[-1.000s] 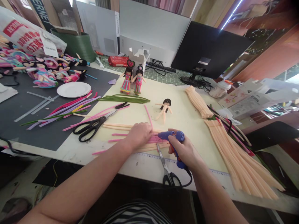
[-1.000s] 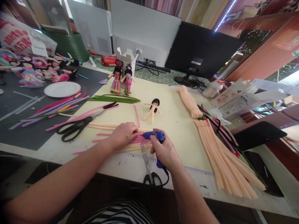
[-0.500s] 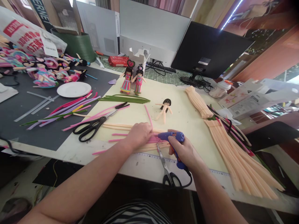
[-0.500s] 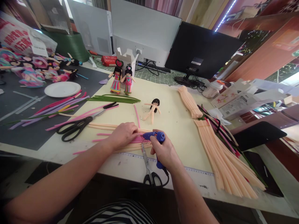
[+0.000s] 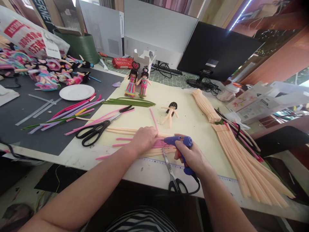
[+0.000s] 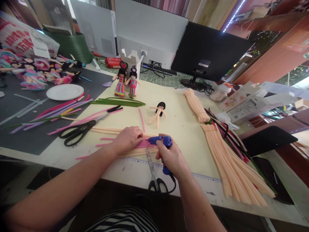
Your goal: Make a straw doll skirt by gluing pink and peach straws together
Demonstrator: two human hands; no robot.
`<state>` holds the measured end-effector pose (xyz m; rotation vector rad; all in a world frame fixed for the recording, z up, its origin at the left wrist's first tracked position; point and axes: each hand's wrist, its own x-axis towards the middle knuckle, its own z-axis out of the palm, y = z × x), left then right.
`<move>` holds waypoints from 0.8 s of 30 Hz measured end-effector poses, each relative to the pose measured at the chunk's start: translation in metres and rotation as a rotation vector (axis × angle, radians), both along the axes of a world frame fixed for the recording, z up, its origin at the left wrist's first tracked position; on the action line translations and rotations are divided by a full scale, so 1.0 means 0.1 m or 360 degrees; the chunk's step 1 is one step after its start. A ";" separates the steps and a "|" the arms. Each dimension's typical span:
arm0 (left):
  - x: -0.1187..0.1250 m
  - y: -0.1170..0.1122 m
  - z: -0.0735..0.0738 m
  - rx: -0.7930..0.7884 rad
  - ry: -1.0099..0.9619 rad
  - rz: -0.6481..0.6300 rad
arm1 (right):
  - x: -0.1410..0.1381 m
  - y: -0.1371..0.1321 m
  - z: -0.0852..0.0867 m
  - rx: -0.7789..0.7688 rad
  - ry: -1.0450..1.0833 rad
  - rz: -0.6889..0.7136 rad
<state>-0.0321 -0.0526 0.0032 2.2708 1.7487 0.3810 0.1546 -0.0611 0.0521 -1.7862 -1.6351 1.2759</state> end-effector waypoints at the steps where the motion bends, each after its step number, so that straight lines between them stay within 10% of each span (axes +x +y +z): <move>1: 0.00 0.00 0.00 -0.0003 0.0004 -0.0003 | 0.00 0.00 0.01 -0.0007 0.0015 -0.0011; 24: 0.00 0.01 -0.04 0.0025 -0.0011 0.0022 | 0.02 0.05 -0.11 0.0003 0.0044 0.0021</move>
